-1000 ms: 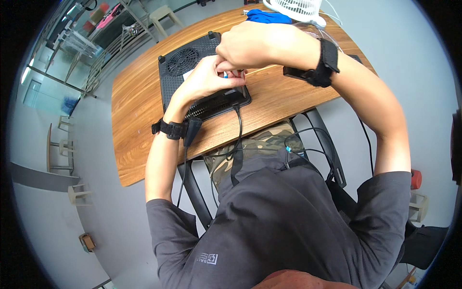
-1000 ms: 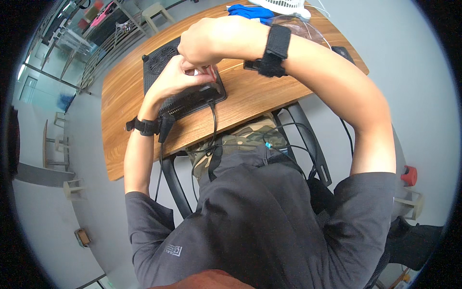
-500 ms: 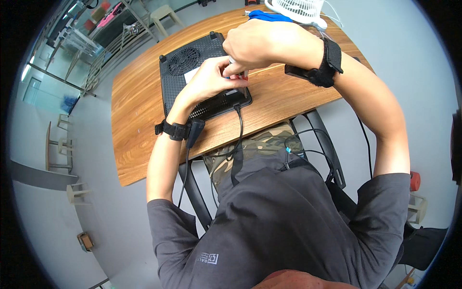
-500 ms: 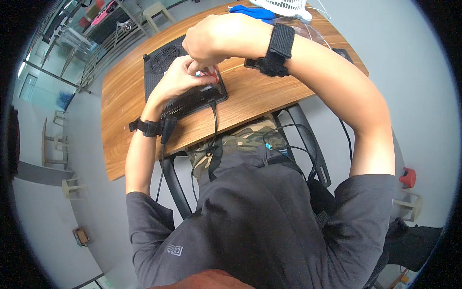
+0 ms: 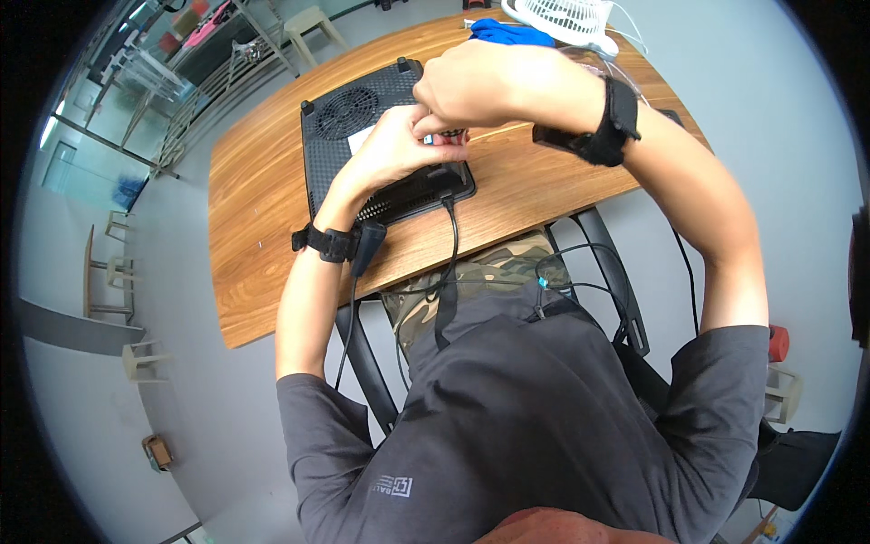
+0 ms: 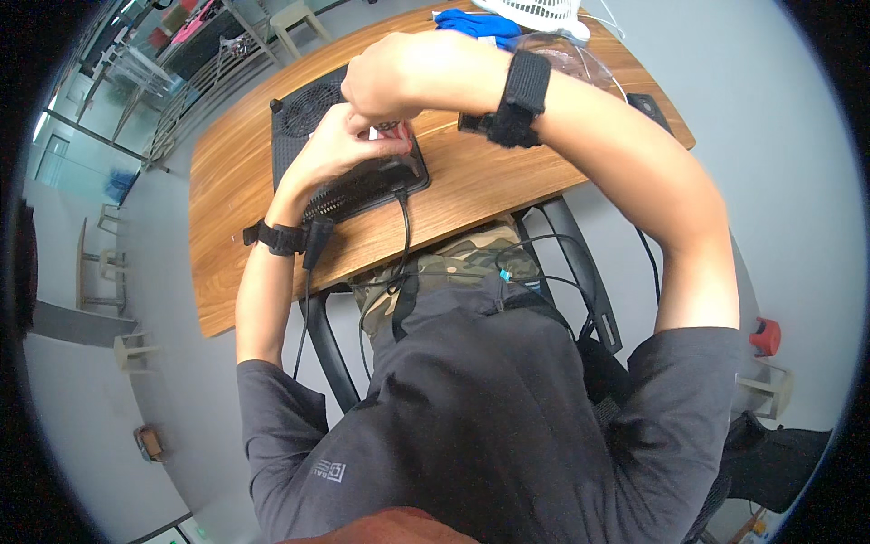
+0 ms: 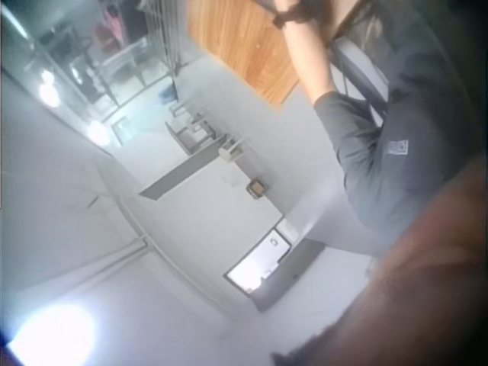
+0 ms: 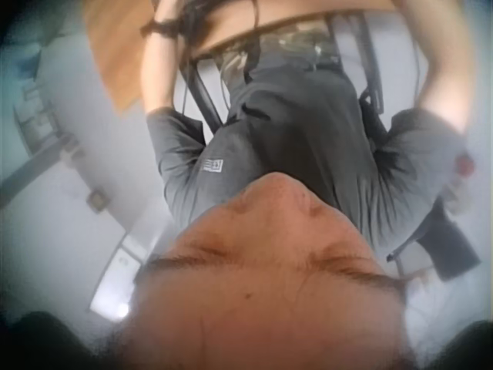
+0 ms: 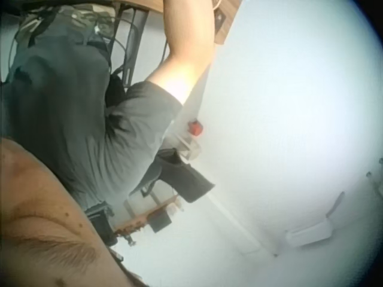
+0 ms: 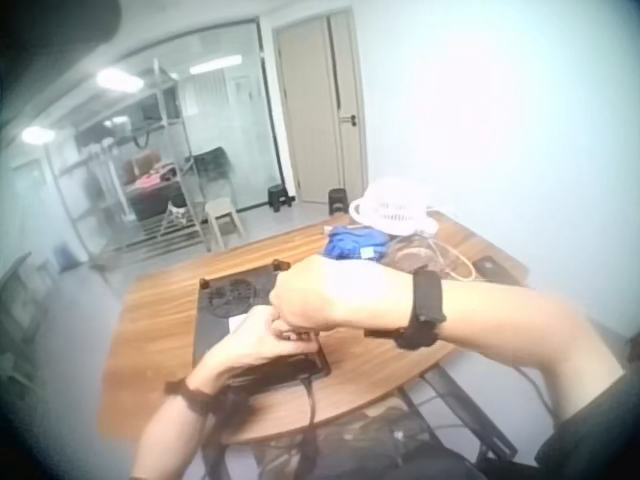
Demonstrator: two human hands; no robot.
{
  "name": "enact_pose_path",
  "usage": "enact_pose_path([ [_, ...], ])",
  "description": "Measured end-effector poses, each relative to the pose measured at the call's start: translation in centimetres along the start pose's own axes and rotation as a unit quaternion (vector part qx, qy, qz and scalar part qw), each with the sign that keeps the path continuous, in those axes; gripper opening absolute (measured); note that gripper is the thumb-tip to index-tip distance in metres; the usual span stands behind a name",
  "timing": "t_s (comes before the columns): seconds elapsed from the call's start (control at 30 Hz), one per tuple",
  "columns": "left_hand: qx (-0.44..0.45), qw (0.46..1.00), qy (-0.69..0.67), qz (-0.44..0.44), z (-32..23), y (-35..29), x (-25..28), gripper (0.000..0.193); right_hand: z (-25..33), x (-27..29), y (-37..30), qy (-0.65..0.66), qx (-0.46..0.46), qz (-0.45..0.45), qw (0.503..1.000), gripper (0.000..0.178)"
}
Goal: The person uses a screwdriver to fasten screws on the underside of a black electronic device, then wipes the device with a blue cloth. The device is flipped over and wiped again on the top surface.
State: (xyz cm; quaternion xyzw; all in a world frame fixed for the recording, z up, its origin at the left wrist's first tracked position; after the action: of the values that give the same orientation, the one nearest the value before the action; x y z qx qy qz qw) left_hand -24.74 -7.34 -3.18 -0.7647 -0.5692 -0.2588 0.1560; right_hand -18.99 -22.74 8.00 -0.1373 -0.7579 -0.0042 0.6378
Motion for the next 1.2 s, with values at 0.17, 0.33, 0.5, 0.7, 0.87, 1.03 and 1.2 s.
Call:
enact_pose_path([
  [0.17, 0.015, 1.000, -0.011, -0.020, -0.8, -0.3, 0.0, 0.022, 0.4, -0.3, -0.3, -0.003, -0.012, -0.022, 1.000, 0.037],
  [0.33, 0.012, 0.998, -0.065, -0.018, 0.1, -0.2, -0.2, 0.024, -0.2, 0.0, -0.6, 0.015, 0.047, -0.039, 0.998, 0.037],
  [0.5, -0.011, 0.999, -0.040, -0.021, -0.2, 0.0, -0.4, 0.016, -0.8, -2.3, 0.6, -0.026, 0.009, -0.118, 0.993, 0.054],
  [0.7, 0.001, 0.994, -0.102, -0.047, 1.2, 0.0, -0.2, 0.027, -0.8, -1.8, -0.9, 0.017, 0.051, -0.133, 0.990, 0.037],
  [0.87, -0.001, 0.996, -0.086, -0.024, -0.2, -0.3, -0.2, 0.022, -0.4, -1.2, -0.6, 0.045, 0.036, -0.060, 0.996, 0.033],
  [1.03, -0.002, 0.990, -0.134, -0.039, -0.1, -0.5, -0.4, 0.033, 0.5, -1.8, 0.4, -0.011, -0.002, -0.070, 0.997, 0.041],
  [1.2, -0.001, 0.997, -0.056, -0.047, 0.9, 0.2, 0.0, 0.029, -0.4, -1.3, -1.2, 0.026, 0.031, -0.097, 0.995, 0.036],
])
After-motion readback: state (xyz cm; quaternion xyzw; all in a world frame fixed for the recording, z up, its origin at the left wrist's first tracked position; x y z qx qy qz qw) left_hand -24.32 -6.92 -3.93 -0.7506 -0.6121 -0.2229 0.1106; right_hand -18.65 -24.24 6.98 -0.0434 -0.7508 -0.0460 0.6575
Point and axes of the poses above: each hand's wrist, its own y-axis towards the middle knuckle, its own x-axis out of the back of the hand, z = x × y, the point moved 1 cm from there along y, towards the middle knuckle, and after that the axes turned 5 degrees about z, right-handed, at the moved point
